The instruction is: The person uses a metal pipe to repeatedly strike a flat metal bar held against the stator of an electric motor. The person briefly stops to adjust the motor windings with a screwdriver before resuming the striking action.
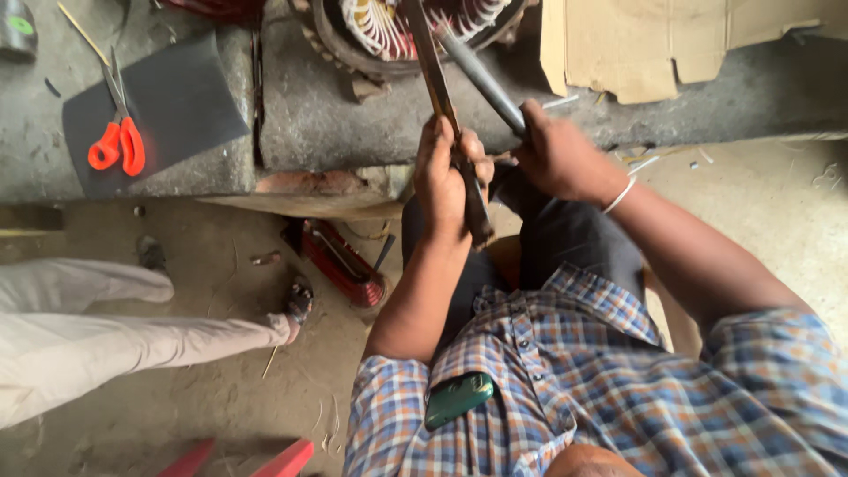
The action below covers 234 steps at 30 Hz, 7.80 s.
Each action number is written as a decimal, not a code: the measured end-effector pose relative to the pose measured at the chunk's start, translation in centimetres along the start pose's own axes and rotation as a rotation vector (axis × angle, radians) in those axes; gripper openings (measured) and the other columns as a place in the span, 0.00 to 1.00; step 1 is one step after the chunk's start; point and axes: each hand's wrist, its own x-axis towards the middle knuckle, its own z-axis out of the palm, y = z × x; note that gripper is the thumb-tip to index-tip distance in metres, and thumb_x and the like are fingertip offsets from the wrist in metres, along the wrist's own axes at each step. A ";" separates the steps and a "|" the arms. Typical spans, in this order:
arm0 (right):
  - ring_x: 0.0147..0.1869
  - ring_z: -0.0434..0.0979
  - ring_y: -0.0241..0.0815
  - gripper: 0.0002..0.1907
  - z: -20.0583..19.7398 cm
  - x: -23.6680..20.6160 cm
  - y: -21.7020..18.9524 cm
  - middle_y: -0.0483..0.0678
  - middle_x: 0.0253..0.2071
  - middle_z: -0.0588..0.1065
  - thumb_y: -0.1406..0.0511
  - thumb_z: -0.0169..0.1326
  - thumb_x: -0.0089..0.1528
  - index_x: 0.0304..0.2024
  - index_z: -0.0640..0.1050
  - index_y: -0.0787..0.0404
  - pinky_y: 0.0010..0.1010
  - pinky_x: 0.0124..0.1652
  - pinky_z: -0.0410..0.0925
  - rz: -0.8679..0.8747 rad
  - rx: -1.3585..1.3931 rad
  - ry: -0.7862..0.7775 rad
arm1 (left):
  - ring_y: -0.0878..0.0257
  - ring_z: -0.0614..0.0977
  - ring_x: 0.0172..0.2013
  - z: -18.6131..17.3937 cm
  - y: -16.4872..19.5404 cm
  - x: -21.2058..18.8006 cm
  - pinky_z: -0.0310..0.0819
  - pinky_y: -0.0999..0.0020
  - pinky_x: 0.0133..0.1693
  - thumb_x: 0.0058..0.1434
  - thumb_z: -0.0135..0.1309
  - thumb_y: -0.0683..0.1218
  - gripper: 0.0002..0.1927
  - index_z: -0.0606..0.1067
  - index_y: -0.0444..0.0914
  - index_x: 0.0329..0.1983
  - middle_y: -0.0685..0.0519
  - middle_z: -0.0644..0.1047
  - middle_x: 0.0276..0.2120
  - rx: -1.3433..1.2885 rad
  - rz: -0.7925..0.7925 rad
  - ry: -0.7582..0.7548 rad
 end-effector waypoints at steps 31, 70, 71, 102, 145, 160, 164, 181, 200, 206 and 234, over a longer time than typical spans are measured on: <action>0.27 0.69 0.61 0.21 -0.3 -1.2 -1.4 0.61 0.24 0.68 0.72 0.55 0.62 0.55 0.64 0.68 0.45 0.29 0.63 0.131 0.243 0.106 | 0.67 0.72 0.25 1.0 0.2 -2.4 0.69 0.73 0.26 0.78 0.45 0.52 0.11 0.67 0.41 0.45 0.55 0.70 0.27 0.146 0.003 -0.048; 0.36 0.73 0.45 0.15 3.6 -0.4 2.1 0.55 0.34 0.72 0.74 0.53 0.66 0.53 0.65 0.65 0.40 0.38 0.69 0.057 0.497 0.151 | 0.70 0.74 0.25 1.6 -0.7 -1.4 0.73 0.75 0.28 0.78 0.42 0.50 0.10 0.66 0.39 0.54 0.54 0.74 0.33 0.468 0.087 -0.006; 0.37 0.75 0.45 0.14 3.6 -0.6 2.1 0.53 0.37 0.73 0.75 0.51 0.67 0.54 0.65 0.64 0.39 0.41 0.71 0.019 0.557 0.241 | 0.70 0.74 0.25 1.6 -0.8 -1.3 0.73 0.75 0.28 0.78 0.42 0.50 0.10 0.66 0.39 0.54 0.54 0.74 0.33 0.477 0.083 0.002; 0.32 0.72 0.53 0.20 3.9 -0.5 3.4 0.53 0.32 0.70 0.74 0.52 0.66 0.59 0.64 0.65 0.39 0.36 0.68 -0.007 0.502 0.261 | 0.66 0.74 0.22 1.8 -0.1 0.9 0.75 0.70 0.27 0.77 0.44 0.51 0.11 0.67 0.38 0.49 0.51 0.74 0.31 0.432 0.079 0.054; 0.36 0.76 0.52 0.18 2.3 -1.4 1.0 0.56 0.35 0.74 0.74 0.52 0.64 0.55 0.65 0.64 0.40 0.40 0.70 -0.027 0.433 0.055 | 0.65 0.73 0.21 1.2 0.8 -5.7 0.70 0.72 0.24 0.77 0.44 0.53 0.11 0.66 0.41 0.46 0.52 0.73 0.29 0.308 0.000 0.032; 0.35 0.72 0.53 0.15 3.2 -1.8 0.1 0.59 0.38 0.73 0.75 0.49 0.65 0.53 0.66 0.66 0.54 0.40 0.68 -0.181 0.087 0.721 | 0.66 0.73 0.20 -1.0 1.1 -8.5 0.69 0.74 0.21 0.78 0.42 0.50 0.10 0.67 0.41 0.54 0.52 0.73 0.27 0.325 0.000 0.034; 0.29 0.71 0.50 0.32 3.4 -1.4 -0.6 0.59 0.28 0.72 0.71 0.59 0.60 0.64 0.63 0.67 0.44 0.32 0.68 0.156 0.291 -0.139 | 0.66 0.73 0.19 -1.3 1.1 -9.5 0.68 0.74 0.21 0.79 0.43 0.50 0.09 0.67 0.40 0.53 0.52 0.73 0.28 0.367 -0.004 0.069; 0.32 0.75 0.47 0.21 3.9 -2.5 1.0 0.54 0.29 0.73 0.71 0.55 0.63 0.57 0.65 0.69 0.33 0.35 0.69 -0.013 0.528 0.007 | 0.67 0.72 0.19 -2.6 1.8 -9.8 0.68 0.75 0.21 0.78 0.39 0.49 0.10 0.65 0.39 0.52 0.53 0.71 0.25 0.528 -0.051 0.009; 0.27 0.65 0.29 0.09 9.0 -4.7 9.2 0.43 0.23 0.68 0.67 0.58 0.63 0.39 0.70 0.64 0.25 0.28 0.62 0.184 0.743 0.285 | 0.42 0.80 0.27 -18.9 1.4 -15.5 0.74 0.49 0.30 0.68 0.51 0.46 0.09 0.72 0.34 0.44 0.41 0.78 0.26 1.913 0.209 -0.026; 0.26 0.68 0.27 0.10 9.6 -3.8 9.6 0.42 0.23 0.71 0.66 0.60 0.63 0.35 0.70 0.62 0.24 0.28 0.64 0.171 0.671 0.309 | 0.41 0.82 0.28 -18.4 2.9 -14.2 0.75 0.49 0.30 0.64 0.59 0.53 0.18 0.73 0.33 0.45 0.41 0.80 0.26 1.891 0.052 -0.046; 0.15 0.67 0.39 0.12 5.3 -4.1 11.9 0.52 0.16 0.69 0.64 0.64 0.59 0.33 0.76 0.65 0.33 0.20 0.60 0.301 0.595 0.105 | 0.51 0.74 0.48 -12.3 1.4 -10.2 0.63 0.54 0.54 0.63 0.54 0.64 0.26 0.79 0.35 0.33 0.47 0.79 0.35 2.475 -0.352 -0.311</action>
